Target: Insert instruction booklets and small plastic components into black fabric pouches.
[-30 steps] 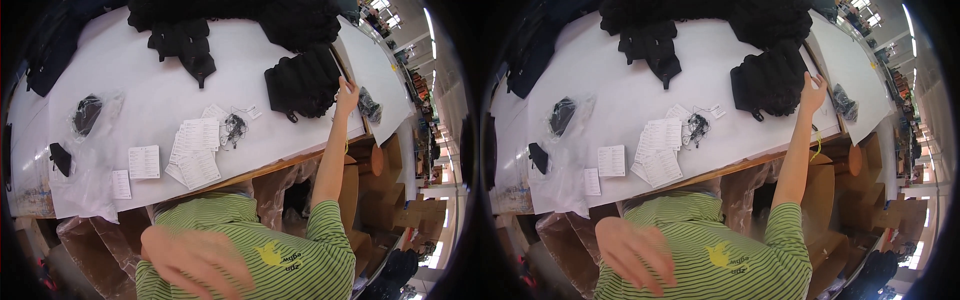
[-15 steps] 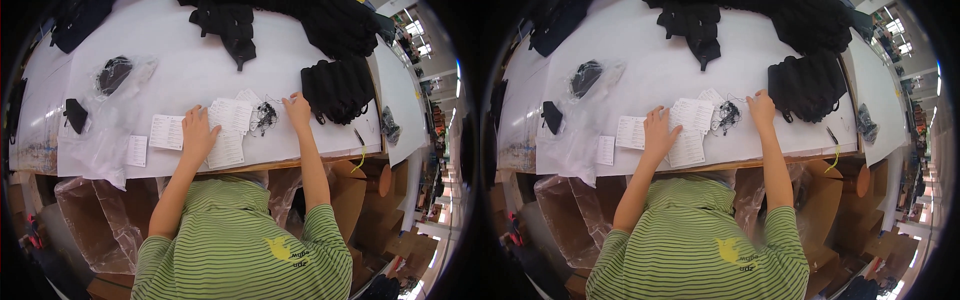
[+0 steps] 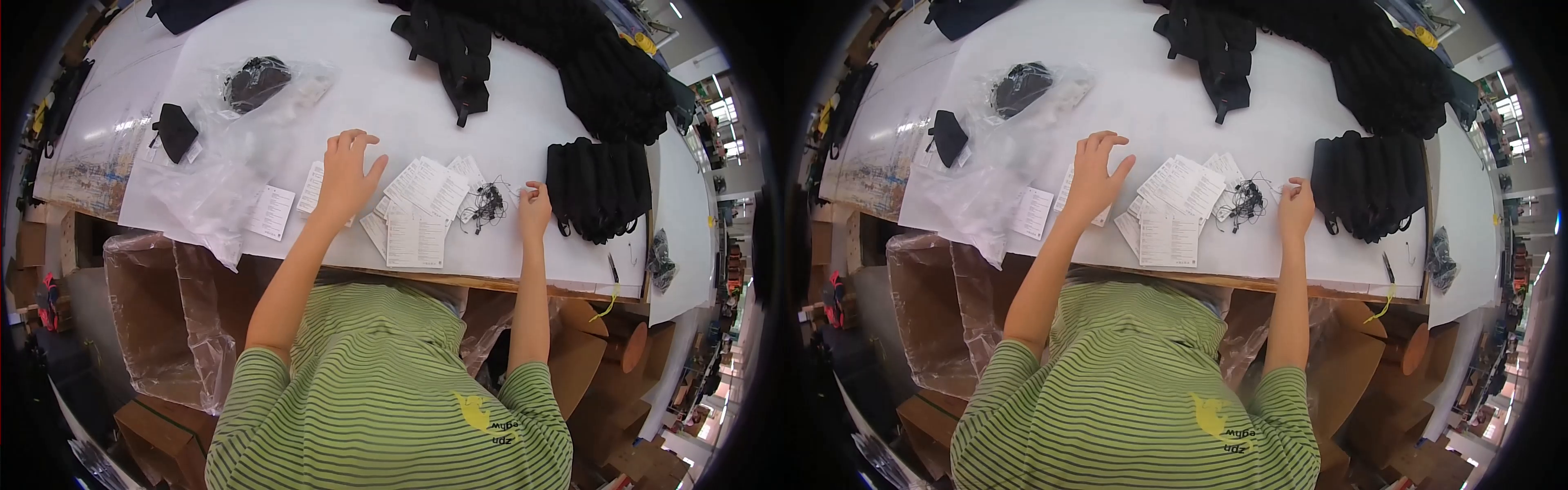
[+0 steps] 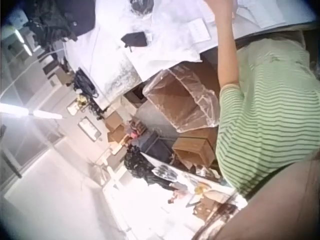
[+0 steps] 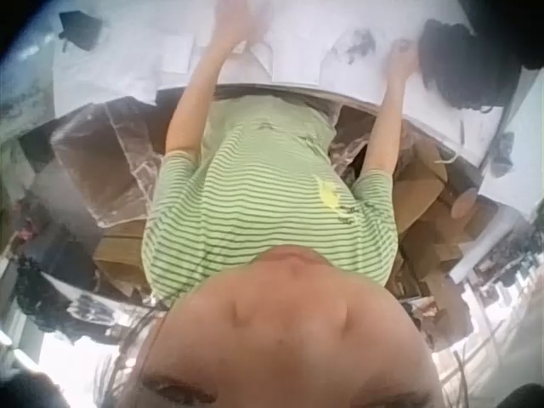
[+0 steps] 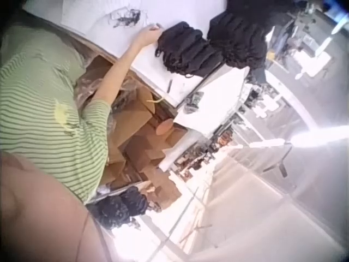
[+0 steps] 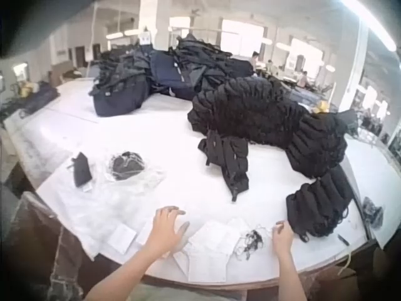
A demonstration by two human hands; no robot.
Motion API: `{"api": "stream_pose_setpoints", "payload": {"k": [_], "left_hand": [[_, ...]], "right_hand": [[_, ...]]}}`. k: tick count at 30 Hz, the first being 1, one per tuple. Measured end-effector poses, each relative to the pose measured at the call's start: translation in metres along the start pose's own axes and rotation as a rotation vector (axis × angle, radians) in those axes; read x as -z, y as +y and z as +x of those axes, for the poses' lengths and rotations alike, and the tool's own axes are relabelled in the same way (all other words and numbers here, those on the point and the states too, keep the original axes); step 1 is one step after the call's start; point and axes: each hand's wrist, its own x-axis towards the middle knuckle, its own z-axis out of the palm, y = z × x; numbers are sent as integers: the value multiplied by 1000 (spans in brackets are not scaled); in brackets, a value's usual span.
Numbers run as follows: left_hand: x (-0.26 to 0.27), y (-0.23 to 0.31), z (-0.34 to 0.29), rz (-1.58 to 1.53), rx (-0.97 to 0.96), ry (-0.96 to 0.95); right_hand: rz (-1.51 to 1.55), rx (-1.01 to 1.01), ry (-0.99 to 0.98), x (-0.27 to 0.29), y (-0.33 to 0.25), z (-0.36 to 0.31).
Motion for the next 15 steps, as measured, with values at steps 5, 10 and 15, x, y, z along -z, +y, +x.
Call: {"api": "stream_pose_setpoints", "payload": {"k": [5, 10, 15], "left_hand": [[-13, -33, 62, -348, 261, -176], [-22, -33, 144, -900, 583, -238], [-49, -32, 228, -581, 455, -206]], "right_hand": [[120, 60, 79, -16, -33, 26], [599, -114, -295, -51, -74, 90], [604, -329, -301, -96, -92, 168]]}}
